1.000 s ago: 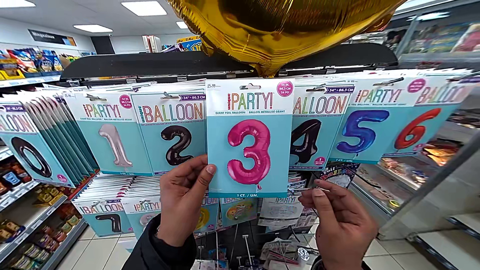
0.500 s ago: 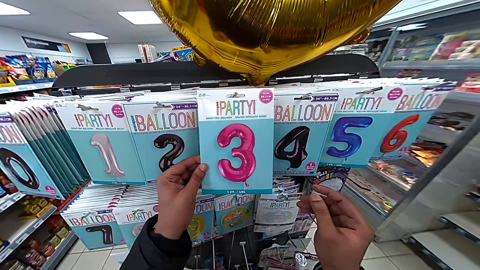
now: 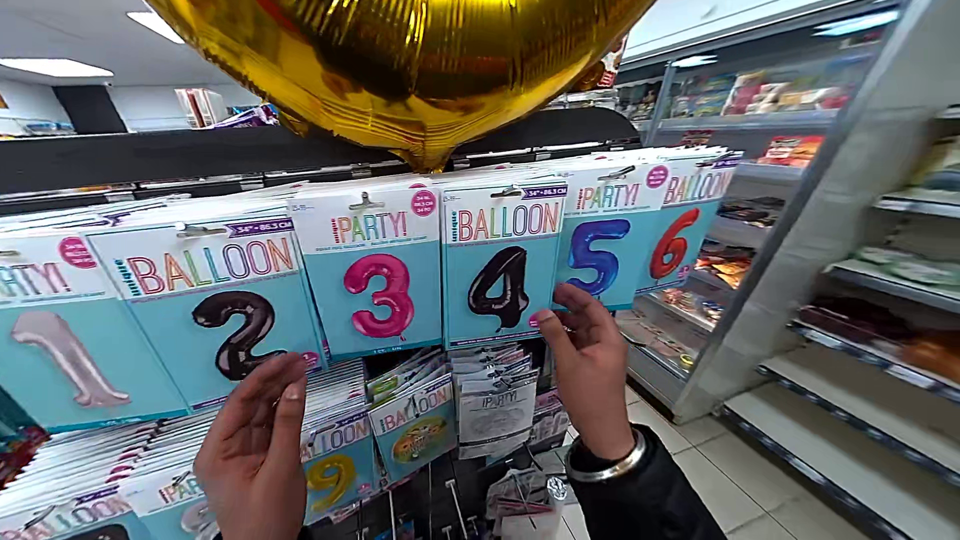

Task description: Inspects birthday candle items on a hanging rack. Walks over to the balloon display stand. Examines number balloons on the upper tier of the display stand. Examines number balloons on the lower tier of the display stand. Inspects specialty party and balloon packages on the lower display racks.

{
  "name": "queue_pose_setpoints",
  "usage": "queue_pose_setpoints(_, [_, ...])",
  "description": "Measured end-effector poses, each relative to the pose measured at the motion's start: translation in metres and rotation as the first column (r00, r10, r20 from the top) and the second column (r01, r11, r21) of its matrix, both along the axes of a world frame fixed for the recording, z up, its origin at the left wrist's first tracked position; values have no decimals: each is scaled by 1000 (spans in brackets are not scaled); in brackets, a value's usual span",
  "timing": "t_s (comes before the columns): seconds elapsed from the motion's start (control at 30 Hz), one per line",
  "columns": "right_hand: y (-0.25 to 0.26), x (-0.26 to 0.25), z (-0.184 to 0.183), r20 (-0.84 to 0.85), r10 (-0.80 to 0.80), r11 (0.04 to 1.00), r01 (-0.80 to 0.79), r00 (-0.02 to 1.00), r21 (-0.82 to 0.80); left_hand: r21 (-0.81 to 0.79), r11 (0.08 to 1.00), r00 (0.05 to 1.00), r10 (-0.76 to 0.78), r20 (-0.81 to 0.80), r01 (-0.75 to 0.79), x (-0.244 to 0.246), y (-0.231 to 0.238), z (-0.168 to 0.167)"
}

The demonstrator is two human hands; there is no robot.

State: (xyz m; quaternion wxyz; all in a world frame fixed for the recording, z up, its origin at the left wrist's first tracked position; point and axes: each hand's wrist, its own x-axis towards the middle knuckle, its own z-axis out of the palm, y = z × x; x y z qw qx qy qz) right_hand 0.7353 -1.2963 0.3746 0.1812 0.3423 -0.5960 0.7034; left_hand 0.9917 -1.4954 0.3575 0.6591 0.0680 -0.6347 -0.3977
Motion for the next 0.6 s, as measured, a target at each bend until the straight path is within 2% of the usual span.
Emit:
queue_pose_setpoints(0.2, [1, -8, 6, 7, 123, 990, -123, 992, -63, 38, 981, 978, -192, 77, 189, 9, 21, -27])
queue_pose_setpoints(0.4, [7, -13, 8, 67, 250, 963, -240, 966, -124, 76, 977, 975, -204, 88, 198, 8, 35, -37])
queue_pose_setpoints(0.6, [30, -15, 25, 24, 458, 859, -435, 889, -271, 76, 977, 974, -205, 96, 198, 3, 45, -40])
